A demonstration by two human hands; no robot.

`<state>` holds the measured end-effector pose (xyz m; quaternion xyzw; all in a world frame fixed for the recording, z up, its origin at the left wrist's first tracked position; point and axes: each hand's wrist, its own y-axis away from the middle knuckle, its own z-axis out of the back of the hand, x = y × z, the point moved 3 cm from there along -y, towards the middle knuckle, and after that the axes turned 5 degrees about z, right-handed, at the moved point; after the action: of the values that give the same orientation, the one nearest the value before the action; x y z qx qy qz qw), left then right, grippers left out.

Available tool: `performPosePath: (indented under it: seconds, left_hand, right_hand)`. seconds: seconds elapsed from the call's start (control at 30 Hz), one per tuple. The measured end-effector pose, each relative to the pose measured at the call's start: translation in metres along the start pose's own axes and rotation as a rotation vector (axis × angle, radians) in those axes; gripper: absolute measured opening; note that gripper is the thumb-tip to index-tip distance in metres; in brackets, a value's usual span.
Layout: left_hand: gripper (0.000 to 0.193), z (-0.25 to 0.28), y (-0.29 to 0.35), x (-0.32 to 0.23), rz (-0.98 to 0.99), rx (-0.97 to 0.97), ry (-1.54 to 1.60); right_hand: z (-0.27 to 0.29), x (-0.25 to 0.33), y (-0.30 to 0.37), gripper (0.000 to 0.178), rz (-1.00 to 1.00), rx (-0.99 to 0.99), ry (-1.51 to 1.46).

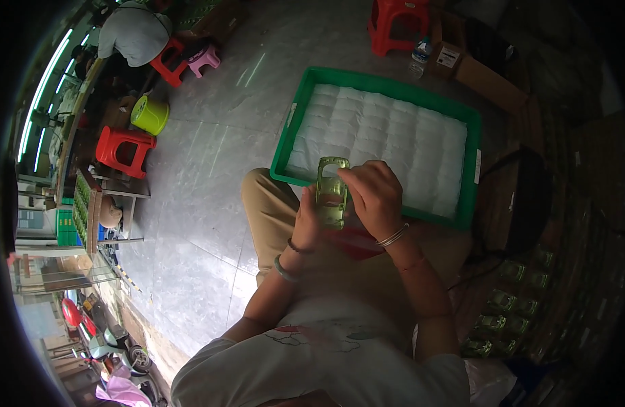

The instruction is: The person assembles and inspects green plastic toy cars by hand on a factory floor.

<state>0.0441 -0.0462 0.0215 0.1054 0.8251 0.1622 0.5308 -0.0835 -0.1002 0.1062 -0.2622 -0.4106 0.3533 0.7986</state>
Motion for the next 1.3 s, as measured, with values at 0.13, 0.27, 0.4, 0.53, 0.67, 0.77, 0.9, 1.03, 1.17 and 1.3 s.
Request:
performPosePath:
  seconds: [0.13, 0.27, 0.4, 0.53, 0.67, 0.77, 0.9, 1.03, 1.17, 1.3]
  left_hand:
    - [0.059, -0.001, 0.003, 0.004, -0.038, 0.022, -0.001]
    - [0.058, -0.002, 0.003, 0.005, 0.001, 0.002, -0.001]
    - [0.052, -0.008, 0.004, 0.000, 0.028, -0.021, 0.034]
    - [0.053, -0.003, 0.002, 0.003, 0.026, -0.032, 0.021]
    - [0.052, -0.003, 0.002, 0.001, -0.004, -0.053, -0.070]
    - [0.052, -0.003, 0.004, -0.005, -0.052, -0.093, -0.112]
    - [0.048, -0.003, 0.001, 0.003, 0.044, -0.063, -0.025]
    - [0.040, -0.002, -0.001, 0.009, -0.036, -0.105, -0.056]
    - [0.027, -0.001, -0.003, 0.013, -0.082, -0.069, -0.068]
    - [0.019, -0.004, -0.004, 0.019, -0.073, -0.059, -0.038]
  right_hand:
    - [-0.004, 0.004, 0.001, 0.016, 0.035, 0.129, 0.070]
    - [-0.009, -0.005, -0.005, 0.014, 0.014, 0.254, 0.007]
    - [-0.016, -0.019, -0.008, 0.014, -0.011, 0.318, -0.063]
    - [-0.022, -0.025, -0.005, 0.013, -0.181, 0.297, -0.116]
    - [-0.031, -0.018, 0.004, 0.015, 0.009, 0.229, 0.043]
    - [-0.030, -0.007, 0.001, 0.017, 0.012, 0.153, 0.176]
    - [-0.037, -0.020, 0.010, 0.019, -0.127, 0.242, 0.064]
    - [-0.046, -0.021, 0.020, 0.024, -0.238, 0.391, 0.043]
    - [-0.044, -0.015, 0.020, 0.022, -0.174, 0.402, 0.159]
    - [-0.041, -0.024, 0.025, 0.020, -0.202, 0.391, 0.045]
